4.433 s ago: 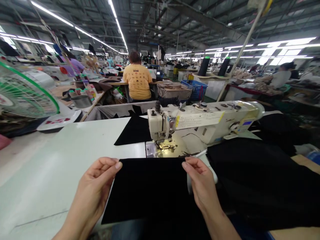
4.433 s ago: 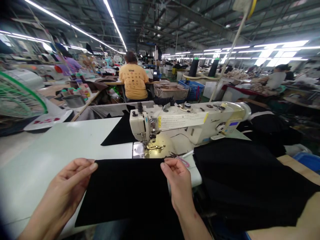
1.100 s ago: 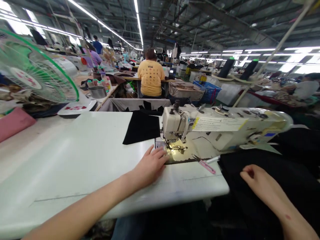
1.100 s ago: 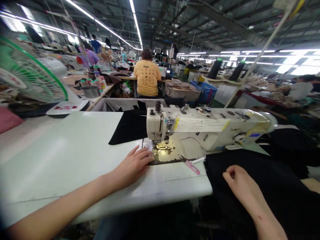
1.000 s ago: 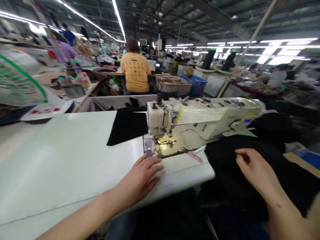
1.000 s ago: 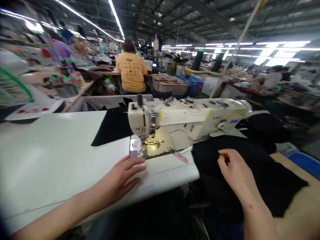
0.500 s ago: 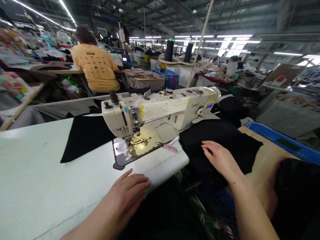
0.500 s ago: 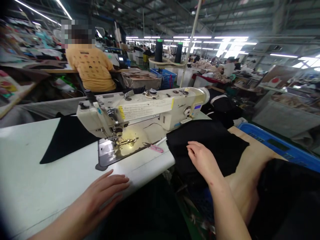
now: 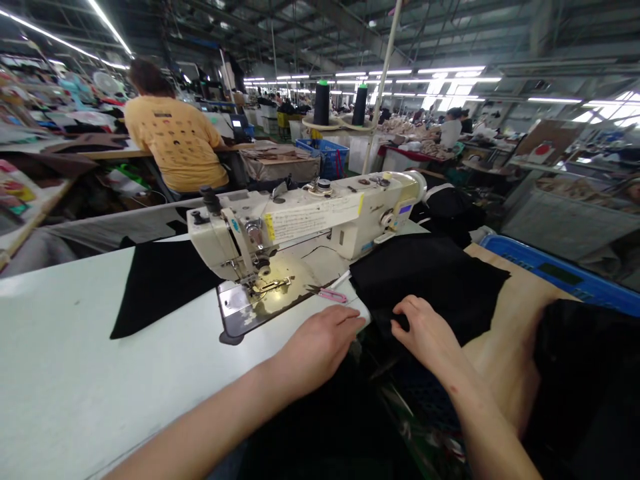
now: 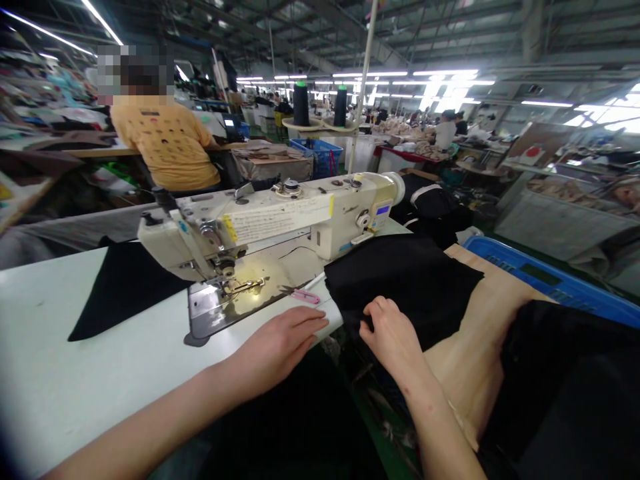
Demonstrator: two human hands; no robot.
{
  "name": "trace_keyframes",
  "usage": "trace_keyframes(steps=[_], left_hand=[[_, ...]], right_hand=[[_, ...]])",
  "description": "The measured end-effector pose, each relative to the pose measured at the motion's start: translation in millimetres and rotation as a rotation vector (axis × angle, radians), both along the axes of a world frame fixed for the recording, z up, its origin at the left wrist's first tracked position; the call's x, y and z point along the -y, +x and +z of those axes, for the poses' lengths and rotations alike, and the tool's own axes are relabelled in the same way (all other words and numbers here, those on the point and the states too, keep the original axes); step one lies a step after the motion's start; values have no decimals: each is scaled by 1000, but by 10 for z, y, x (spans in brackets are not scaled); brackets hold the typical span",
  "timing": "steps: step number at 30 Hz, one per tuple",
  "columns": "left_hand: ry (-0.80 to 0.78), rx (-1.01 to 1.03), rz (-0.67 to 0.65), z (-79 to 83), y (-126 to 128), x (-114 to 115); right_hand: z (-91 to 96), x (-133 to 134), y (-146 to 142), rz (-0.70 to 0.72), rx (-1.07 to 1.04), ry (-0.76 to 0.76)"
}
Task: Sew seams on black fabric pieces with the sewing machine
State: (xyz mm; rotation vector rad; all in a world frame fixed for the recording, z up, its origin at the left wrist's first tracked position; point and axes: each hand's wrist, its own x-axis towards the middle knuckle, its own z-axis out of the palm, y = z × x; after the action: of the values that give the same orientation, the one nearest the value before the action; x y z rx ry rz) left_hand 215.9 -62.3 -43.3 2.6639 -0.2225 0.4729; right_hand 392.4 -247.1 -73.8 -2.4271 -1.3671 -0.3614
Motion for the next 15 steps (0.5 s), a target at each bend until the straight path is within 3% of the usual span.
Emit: trace_keyframes(steps=[3, 7, 12, 15], left_hand=[[55, -10, 33, -95, 477, 30], [-1, -54, 100, -162, 923, -3], [-113, 3, 197, -99, 1098, -81], [-208, 39, 127, -29, 1090, -67]], right_hand=[[15, -73, 12, 20, -42, 38], [51, -37, 48, 30, -134, 147], [150, 102, 165, -42, -259, 352], [237, 116, 233, -101, -318, 445]])
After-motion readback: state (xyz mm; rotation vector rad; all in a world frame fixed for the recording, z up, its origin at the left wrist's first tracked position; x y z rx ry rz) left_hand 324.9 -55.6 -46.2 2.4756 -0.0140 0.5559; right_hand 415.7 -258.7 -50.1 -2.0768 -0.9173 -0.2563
